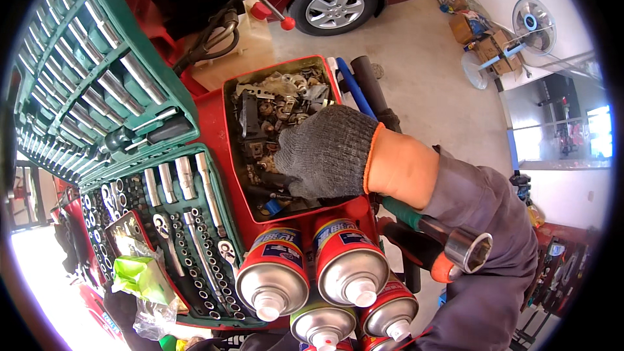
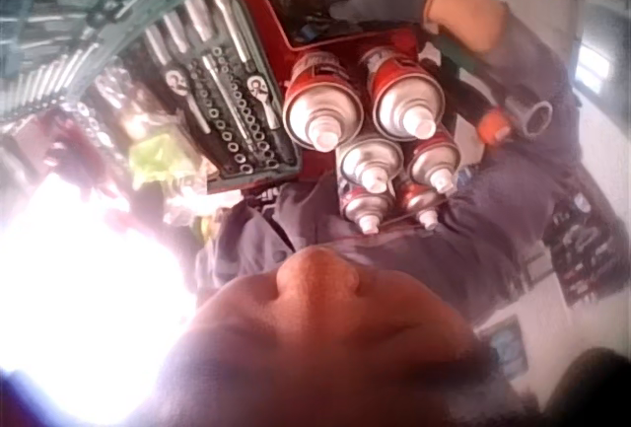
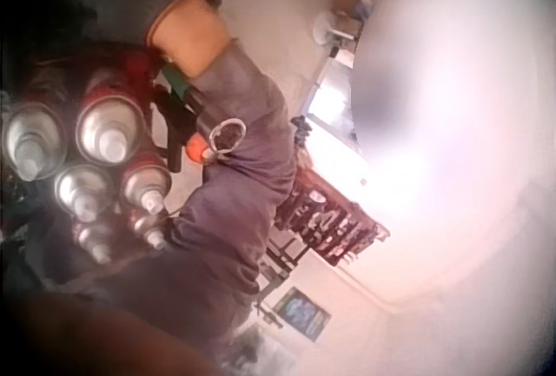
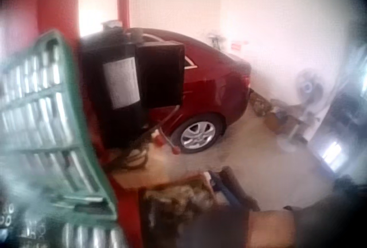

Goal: The person sits on the floor in a garage and assembles small mechanical parts, including a cylindrical component and a metal clip, using their gloved hands. They retrieve parts from a red box and a blue tray, then fit them together.

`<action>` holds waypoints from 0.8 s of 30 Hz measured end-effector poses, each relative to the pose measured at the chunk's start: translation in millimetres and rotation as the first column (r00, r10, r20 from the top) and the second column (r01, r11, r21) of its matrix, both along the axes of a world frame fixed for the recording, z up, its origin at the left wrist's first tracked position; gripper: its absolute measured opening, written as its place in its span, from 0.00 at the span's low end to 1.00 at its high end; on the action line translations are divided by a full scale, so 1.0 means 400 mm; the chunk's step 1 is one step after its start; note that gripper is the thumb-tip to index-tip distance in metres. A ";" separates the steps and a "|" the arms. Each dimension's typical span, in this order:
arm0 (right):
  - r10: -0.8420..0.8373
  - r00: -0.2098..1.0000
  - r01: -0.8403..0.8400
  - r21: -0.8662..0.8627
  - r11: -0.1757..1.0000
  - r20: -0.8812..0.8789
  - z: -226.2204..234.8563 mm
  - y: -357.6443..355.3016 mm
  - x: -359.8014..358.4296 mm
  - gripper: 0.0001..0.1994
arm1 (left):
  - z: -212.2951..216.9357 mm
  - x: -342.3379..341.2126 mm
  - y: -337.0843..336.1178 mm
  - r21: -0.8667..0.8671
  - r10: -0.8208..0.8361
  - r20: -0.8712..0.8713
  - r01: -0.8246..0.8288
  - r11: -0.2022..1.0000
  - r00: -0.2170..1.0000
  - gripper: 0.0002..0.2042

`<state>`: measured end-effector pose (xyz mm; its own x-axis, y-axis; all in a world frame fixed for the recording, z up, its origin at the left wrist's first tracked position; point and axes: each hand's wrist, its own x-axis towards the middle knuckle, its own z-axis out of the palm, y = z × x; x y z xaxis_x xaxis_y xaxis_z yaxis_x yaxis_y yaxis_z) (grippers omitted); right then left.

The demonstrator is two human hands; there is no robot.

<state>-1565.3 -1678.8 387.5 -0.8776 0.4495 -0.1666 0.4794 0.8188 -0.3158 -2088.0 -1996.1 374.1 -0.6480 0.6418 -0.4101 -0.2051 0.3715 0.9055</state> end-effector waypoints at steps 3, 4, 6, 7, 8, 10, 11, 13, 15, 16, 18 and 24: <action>-0.144 0.983 0.135 -0.087 0.987 -0.111 0.020 0.016 -0.003 0.12 | -0.002 -0.008 -0.006 0.005 0.001 0.002 -0.001 1.000 1.000 0.10; -0.219 0.966 0.200 -0.135 0.970 -0.139 0.033 0.024 0.005 0.11 | -0.008 -0.009 -0.009 0.009 0.002 0.010 -0.002 1.000 1.000 0.10; -0.352 0.875 0.311 -0.174 0.935 -0.331 0.044 0.038 0.034 0.12 | -0.009 -0.011 -0.007 0.005 0.005 0.011 -0.005 1.000 1.000 0.10; -0.372 0.857 0.333 -0.168 0.928 -0.357 0.052 0.051 0.044 0.12 | -0.006 -0.009 -0.009 0.001 0.009 0.004 -0.009 1.000 1.000 0.10; -0.392 0.838 0.357 -0.162 0.920 -0.380 0.053 0.057 0.051 0.13 | -0.007 -0.006 -0.011 0.000 0.015 0.002 -0.015 1.000 1.000 0.10; -0.474 0.807 0.402 -0.261 0.878 -0.352 0.049 0.056 0.051 0.14 | -0.015 -0.006 -0.006 0.000 0.015 0.000 -0.015 1.000 1.000 0.10; -0.458 0.810 0.391 -0.244 0.887 -0.367 0.047 0.060 0.047 0.14 | -0.018 -0.005 -0.006 -0.002 0.017 0.006 -0.017 1.000 1.000 0.10; -0.456 0.798 0.403 -0.215 0.890 -0.393 0.039 0.066 0.044 0.14 | -0.026 -0.007 0.000 -0.001 0.016 0.011 -0.016 1.000 1.000 0.10; -0.459 0.788 0.422 -0.181 0.888 -0.410 0.032 0.069 0.042 0.13 | -0.030 -0.003 0.004 0.001 0.014 0.013 -0.014 1.000 1.000 0.10; -0.457 0.783 0.429 -0.167 0.888 -0.422 0.029 0.071 0.038 0.13 | -0.030 -0.002 0.005 0.000 0.017 0.016 -0.017 1.000 1.000 0.10; -0.546 0.774 0.497 -0.225 0.838 -0.321 0.034 0.065 0.026 0.15 | -0.031 0.000 0.007 -0.005 0.018 0.016 -0.018 1.000 1.000 0.10; -0.266 0.812 0.220 -0.150 0.964 -0.520 -0.049 0.084 -0.047 0.27 | 0.021 -0.006 -0.016 -0.024 0.050 -0.038 -0.051 0.998 0.998 0.10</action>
